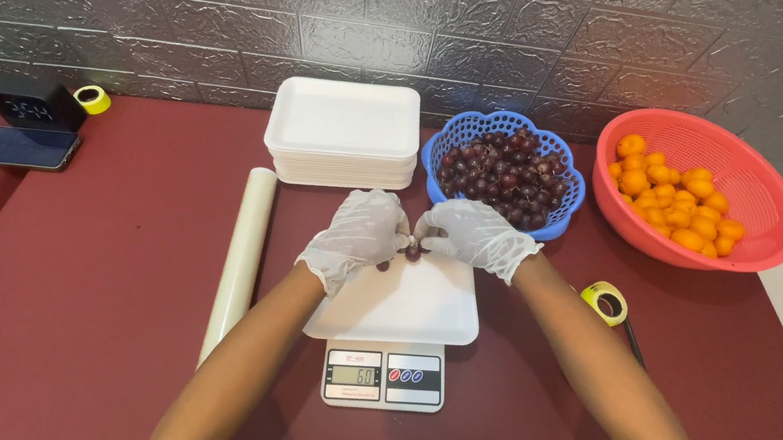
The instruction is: A person wearing gloves picks individual grapes from a basket and carefully arranges them on a white tray placed on a digital scale, forming a specific rectangular pattern.
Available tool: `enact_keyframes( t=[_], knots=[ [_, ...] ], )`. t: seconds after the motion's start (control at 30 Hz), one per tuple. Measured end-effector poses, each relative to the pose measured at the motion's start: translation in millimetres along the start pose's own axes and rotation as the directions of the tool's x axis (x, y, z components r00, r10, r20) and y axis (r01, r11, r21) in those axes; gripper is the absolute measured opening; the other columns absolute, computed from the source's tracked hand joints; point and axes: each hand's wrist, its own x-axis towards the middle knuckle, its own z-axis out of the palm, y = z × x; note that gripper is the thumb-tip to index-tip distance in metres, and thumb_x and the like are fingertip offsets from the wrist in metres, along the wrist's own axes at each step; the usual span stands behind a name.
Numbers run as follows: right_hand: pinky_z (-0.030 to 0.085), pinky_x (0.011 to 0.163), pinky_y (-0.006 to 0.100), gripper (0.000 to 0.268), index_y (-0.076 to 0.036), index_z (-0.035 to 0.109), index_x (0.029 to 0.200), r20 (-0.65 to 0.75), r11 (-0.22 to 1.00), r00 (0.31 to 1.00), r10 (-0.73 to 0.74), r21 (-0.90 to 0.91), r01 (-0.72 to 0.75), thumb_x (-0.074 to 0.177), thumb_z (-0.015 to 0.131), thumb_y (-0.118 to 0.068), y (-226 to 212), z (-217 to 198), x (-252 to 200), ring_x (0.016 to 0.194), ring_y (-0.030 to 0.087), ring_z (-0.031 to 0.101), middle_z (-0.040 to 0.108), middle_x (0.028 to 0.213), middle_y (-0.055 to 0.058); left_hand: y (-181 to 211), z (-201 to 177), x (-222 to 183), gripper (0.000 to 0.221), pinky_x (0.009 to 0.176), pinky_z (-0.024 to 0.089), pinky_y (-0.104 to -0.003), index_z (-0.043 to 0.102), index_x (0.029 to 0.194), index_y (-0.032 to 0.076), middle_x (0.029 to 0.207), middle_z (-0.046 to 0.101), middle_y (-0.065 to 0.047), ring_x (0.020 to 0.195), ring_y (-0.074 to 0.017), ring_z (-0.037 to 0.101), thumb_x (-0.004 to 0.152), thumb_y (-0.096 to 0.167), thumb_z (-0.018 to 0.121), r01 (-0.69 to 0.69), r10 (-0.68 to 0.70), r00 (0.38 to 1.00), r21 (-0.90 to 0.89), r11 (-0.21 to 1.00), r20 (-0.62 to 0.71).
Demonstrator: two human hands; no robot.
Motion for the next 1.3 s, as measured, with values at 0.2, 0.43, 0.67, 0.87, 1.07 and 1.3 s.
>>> enact_keyframes(
  t=[0.2, 0.43, 0.67, 0.87, 1.07, 1.3],
  knots=[
    [0.056, 0.096, 0.045, 0.029, -0.024, 0.073, 0.116, 0.005, 0.999, 0.999, 0.04, 0.027, -0.04, 0.093, 0.068, -0.039, -16.4, -17.8, -13.9, 0.11, 0.029, 0.069, 0.073, 0.108, 0.007, 12.5, -16.8, -15.0, 0.016, 0.091, 0.062, -0.045, 0.083, 0.096, 0.02, 0.104, 0.074, -0.008, 0.102, -0.0358, 0.073, 0.081, 0.021, 0.077, 0.005, -0.005, 1.0, -0.03, 1.0, 0.007],
    [0.056, 0.097, 0.044, 0.026, -0.029, 0.074, 0.115, 0.022, 0.999, 0.999, 0.044, 0.015, -0.045, 0.092, 0.068, -0.039, -6.6, -9.8, -9.0, 0.112, 0.027, 0.069, 0.074, 0.112, 0.003, 1.1, -1.3, -2.0, 0.015, 0.089, 0.063, -0.046, 0.083, 0.094, 0.02, 0.103, 0.075, -0.008, 0.099, -0.0367, 0.074, 0.081, 0.022, 0.077, 0.018, -0.018, 1.0, -0.002, 1.0, -0.011],
    [0.055, 0.099, 0.045, 0.023, -0.03, 0.075, 0.114, 0.024, 0.994, 0.998, 0.065, 0.082, -0.066, 0.093, 0.066, -0.033, -8.8, -17.5, -14.9, 0.113, 0.028, 0.069, 0.074, 0.115, 0.004, -0.7, -4.9, -5.7, 0.018, 0.094, 0.061, -0.046, 0.082, 0.098, 0.021, 0.107, 0.075, -0.005, 0.105, -0.0322, 0.072, 0.082, 0.021, 0.073, 0.03, -0.031, 0.999, -0.048, 0.998, -0.022],
    [0.056, 0.097, 0.043, 0.024, -0.03, 0.075, 0.114, 0.003, 0.987, 0.995, 0.101, 0.125, -0.101, 0.091, 0.067, -0.032, 2.8, -15.9, -15.3, 0.112, 0.024, 0.069, 0.074, 0.113, 0.001, -7.7, -12.2, -4.5, 0.019, 0.096, 0.06, -0.047, 0.081, 0.1, 0.019, 0.108, 0.074, -0.006, 0.109, -0.0339, 0.07, 0.083, 0.02, 0.071, 0.01, -0.011, 0.999, -0.027, 1.0, -0.05],
    [0.055, 0.097, 0.044, 0.028, -0.026, 0.073, 0.118, -0.039, 0.99, 0.997, 0.067, 0.13, -0.062, 0.091, 0.067, -0.031, 5.9, -15.0, -17.5, 0.111, 0.024, 0.069, 0.073, 0.113, 0.003, -16.1, -13.2, -0.5, 0.018, 0.097, 0.059, -0.046, 0.08, 0.098, 0.02, 0.104, 0.074, -0.005, 0.111, -0.0317, 0.069, 0.083, 0.022, 0.07, -0.007, 0.007, 0.995, 0.008, 1.0, -0.095],
    [0.055, 0.096, 0.046, 0.025, -0.023, 0.072, 0.115, -0.098, 0.989, 0.994, 0.052, 0.142, -0.038, 0.091, 0.068, -0.03, 2.3, -21.0, -25.7, 0.11, 0.026, 0.069, 0.072, 0.109, 0.004, -9.3, -24.9, -9.5, 0.018, 0.096, 0.058, -0.046, 0.079, 0.1, 0.017, 0.104, 0.074, -0.007, 0.11, -0.0318, 0.069, 0.084, 0.021, 0.071, -0.02, 0.017, 0.994, -0.023, 1.0, -0.111]
  ],
)
